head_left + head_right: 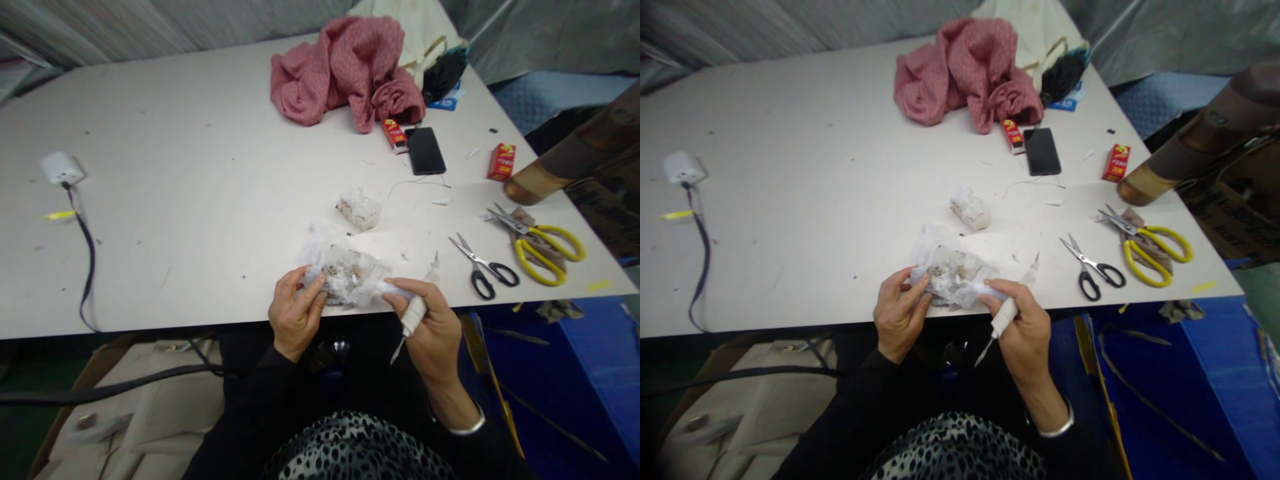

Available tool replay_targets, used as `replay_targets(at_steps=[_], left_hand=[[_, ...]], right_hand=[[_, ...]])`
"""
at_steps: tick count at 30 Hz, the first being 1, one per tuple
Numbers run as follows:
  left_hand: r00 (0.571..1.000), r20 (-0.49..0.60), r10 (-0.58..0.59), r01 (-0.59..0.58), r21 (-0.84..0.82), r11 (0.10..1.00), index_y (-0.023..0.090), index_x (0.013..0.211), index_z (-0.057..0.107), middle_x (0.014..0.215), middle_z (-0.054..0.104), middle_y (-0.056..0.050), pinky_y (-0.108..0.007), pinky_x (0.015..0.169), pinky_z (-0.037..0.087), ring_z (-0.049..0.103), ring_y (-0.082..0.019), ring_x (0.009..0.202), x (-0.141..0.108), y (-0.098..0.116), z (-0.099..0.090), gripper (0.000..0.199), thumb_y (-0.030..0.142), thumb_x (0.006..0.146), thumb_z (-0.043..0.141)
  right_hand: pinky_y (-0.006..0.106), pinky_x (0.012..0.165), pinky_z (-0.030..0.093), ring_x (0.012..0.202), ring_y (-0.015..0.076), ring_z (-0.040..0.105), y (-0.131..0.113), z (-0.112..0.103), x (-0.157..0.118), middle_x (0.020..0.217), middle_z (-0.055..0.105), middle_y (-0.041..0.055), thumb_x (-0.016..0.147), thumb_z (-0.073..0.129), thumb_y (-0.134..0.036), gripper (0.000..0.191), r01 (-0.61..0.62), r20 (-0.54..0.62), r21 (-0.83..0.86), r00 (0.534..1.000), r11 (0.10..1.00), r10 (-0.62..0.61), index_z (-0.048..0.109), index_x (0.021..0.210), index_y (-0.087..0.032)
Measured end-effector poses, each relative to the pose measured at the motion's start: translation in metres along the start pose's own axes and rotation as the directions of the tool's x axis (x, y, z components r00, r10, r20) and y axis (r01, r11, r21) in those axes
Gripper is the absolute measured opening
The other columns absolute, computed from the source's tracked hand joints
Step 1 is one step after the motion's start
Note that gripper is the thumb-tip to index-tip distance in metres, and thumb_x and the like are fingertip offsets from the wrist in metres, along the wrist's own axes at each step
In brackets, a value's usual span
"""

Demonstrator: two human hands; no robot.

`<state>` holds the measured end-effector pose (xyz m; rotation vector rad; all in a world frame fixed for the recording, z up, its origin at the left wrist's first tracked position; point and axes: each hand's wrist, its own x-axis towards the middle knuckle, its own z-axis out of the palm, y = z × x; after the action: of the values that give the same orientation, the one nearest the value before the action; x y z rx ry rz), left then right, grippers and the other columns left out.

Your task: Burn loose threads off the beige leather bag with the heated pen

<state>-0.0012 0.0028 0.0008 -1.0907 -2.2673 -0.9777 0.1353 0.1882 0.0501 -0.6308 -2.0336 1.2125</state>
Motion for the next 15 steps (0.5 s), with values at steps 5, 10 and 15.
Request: replay_targets(at_steps=[5,10,15], left_hand=[[1.000,0.009,-0.003,0.003,0.005,1.000,0.024,0.126,0.071,0.130,0.063,-0.014,-0.039,0.087,0.061,0.062,-0.028,0.119,-0.001,0.000,0.000,0.036,0.017,0.091,0.072],[1.000,0.018,-0.012,0.013,-0.014,1.000,0.026,0.128,0.070,0.132,0.062,-0.013,-0.039,0.088,0.061,0.061,-0.027,0.119,-0.002,-0.001,0.000,0.038,0.017,0.091,0.072],[1.000,0.011,-0.010,0.010,-0.034,0.999,0.026,0.129,0.070,0.132,0.062,-0.013,-0.040,0.089,0.060,0.061,-0.028,0.120,-0.002,-0.002,0.001,0.042,0.014,0.089,0.073]], right_hand=[[0.030,0.093,0.061,0.100,0.0188,0.076,-0.014,0.013,-0.013,0.111,0.079,0.0053,0.091,0.077,-0.014,0.024,0.285,0.085,-0.082,0.957,0.955,-0.278,0.072,0.114,-0.022],[0.031,0.094,0.062,0.102,0.0201,0.077,-0.011,0.021,-0.015,0.111,0.080,0.0077,0.091,0.077,-0.011,0.026,0.391,0.118,-0.161,0.919,0.906,-0.376,0.070,0.114,-0.020],[0.032,0.094,0.063,0.104,0.0206,0.077,-0.009,0.023,-0.014,0.112,0.079,0.0082,0.091,0.076,-0.011,0.027,0.399,0.124,-0.168,0.916,0.901,-0.382,0.070,0.115,-0.021]])
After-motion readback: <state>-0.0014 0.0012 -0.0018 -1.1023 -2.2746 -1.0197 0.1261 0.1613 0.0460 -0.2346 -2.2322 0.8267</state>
